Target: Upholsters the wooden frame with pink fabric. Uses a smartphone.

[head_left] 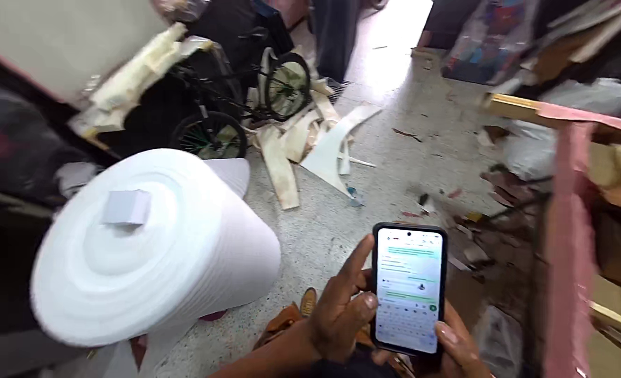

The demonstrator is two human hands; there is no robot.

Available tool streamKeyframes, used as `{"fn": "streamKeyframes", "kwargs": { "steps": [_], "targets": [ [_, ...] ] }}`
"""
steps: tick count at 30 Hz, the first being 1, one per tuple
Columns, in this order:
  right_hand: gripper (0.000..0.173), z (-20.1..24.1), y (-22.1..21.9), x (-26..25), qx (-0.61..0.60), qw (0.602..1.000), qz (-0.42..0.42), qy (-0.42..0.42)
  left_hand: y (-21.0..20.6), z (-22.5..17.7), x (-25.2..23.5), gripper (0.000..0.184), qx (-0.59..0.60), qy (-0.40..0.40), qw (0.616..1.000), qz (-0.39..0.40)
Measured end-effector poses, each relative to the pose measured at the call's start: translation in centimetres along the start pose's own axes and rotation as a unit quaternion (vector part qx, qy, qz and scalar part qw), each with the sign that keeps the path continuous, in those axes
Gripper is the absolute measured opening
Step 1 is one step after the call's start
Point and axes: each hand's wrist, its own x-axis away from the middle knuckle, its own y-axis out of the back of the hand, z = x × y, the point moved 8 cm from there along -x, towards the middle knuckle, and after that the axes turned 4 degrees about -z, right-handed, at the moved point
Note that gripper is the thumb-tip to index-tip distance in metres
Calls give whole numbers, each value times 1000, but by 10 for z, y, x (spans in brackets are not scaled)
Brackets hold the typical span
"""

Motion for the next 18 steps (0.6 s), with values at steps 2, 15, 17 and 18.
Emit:
{"fn": "streamKeyframes", "kwargs": {
  "steps": [2, 15, 17, 18],
  "targets": [
    [53, -12, -17, -18, 27, 1000, 7, -6, 23, -8, 7, 72, 4, -11, 999, -36],
    [60, -119, -141, -92, 118, 983, 132, -50, 180, -63, 79, 74, -18, -50, 963, -263],
    [58, -135, -155, -97, 120, 981, 141, -60, 198, -69, 88, 72, -28, -55, 959, -278],
    [58, -141, -161, -100, 122, 980, 143, -65, 206, -71, 92, 72, -31, -53, 957, -283]
  ]
}}
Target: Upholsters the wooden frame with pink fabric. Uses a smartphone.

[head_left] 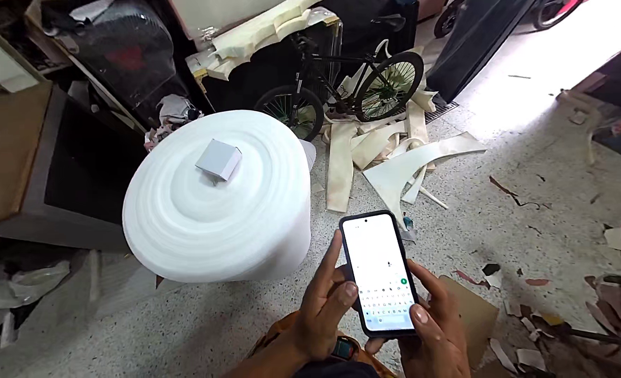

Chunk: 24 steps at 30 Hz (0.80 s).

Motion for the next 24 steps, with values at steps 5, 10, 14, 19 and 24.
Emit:
{"fn": "streamKeyframes", "kwargs": {
  "steps": [5, 10, 14, 19, 24],
  "targets": [
    [60, -24, -22, -22, -20, 999, -1, -42, 39, -2, -7, 72, -9, 14, 999, -35],
    [60, -45, -38, -42, -71, 993, 30, -94, 68, -2, -14, 71, -12, 26, 997, -66],
    [58, -54, -51, -54, -53, 991, 58, -110, 88, -3, -21, 72, -14, 14, 997, -71],
    [55, -83, -65, -79, 6, 985, 100, -138, 127, 1, -32, 71, -27, 28, 995, -87],
    [63, -94, -51, -88, 215, 966, 100, -108, 194, -9, -51, 62, -96, 60, 980, -166]
  ]
}}
